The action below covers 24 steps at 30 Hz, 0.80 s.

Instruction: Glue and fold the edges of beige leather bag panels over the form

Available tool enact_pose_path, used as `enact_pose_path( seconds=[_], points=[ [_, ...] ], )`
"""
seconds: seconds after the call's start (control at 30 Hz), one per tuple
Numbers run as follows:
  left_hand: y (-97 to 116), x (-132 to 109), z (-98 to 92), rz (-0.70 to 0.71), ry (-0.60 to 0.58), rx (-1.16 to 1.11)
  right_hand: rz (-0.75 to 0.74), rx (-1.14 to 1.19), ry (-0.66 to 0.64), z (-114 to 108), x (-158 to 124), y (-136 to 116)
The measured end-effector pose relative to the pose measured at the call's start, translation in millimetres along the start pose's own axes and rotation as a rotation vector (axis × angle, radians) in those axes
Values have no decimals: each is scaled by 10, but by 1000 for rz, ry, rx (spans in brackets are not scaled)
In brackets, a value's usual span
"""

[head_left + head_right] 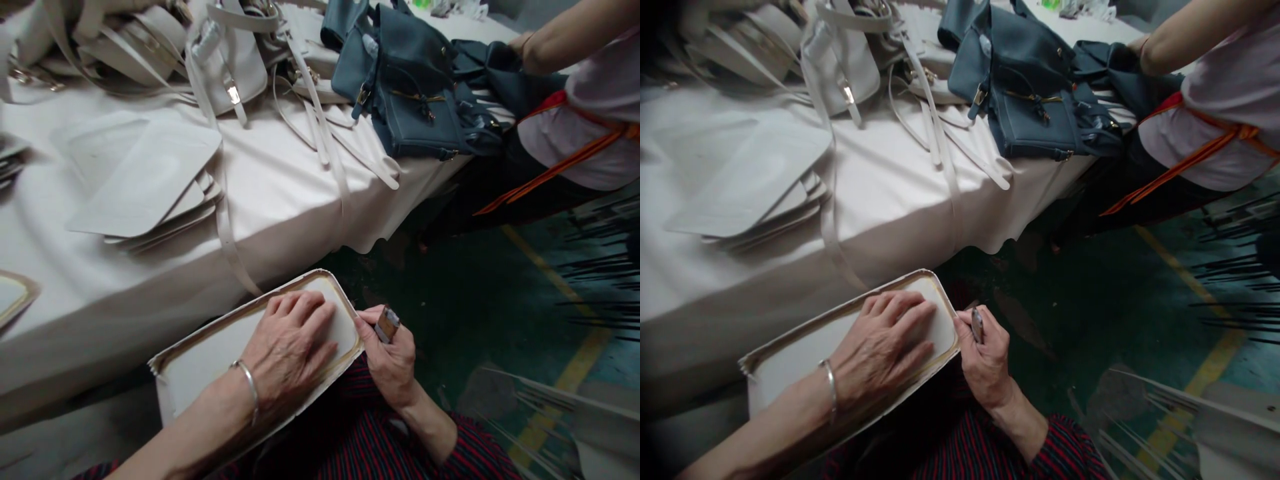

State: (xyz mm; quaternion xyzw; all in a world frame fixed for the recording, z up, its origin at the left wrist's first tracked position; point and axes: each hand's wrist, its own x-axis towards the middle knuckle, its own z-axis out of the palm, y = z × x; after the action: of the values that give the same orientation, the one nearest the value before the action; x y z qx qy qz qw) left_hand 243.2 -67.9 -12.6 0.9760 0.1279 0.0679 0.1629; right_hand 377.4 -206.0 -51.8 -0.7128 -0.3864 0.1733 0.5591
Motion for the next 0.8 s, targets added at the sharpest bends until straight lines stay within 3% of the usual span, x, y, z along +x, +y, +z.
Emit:
enact_pose_path(
  seconds=[0.23,0.4,0.6,0.7,0.8],
  points=[
    [-21,113,120,-34,40,74,-27,45,11,-22,11,3],
    [-31,126,111,-3,67,68,-139,-33,-118,-119,84,-3],
    [-37,63,143,67,145,144,-437,-349,-356,-241,105,-80],
    [-7,76,204,144,107,193,-399,-414,-449,-256,76,-100],
    [47,133,245,174,63,192,-303,-278,-406,-216,136,-32]
  ],
)
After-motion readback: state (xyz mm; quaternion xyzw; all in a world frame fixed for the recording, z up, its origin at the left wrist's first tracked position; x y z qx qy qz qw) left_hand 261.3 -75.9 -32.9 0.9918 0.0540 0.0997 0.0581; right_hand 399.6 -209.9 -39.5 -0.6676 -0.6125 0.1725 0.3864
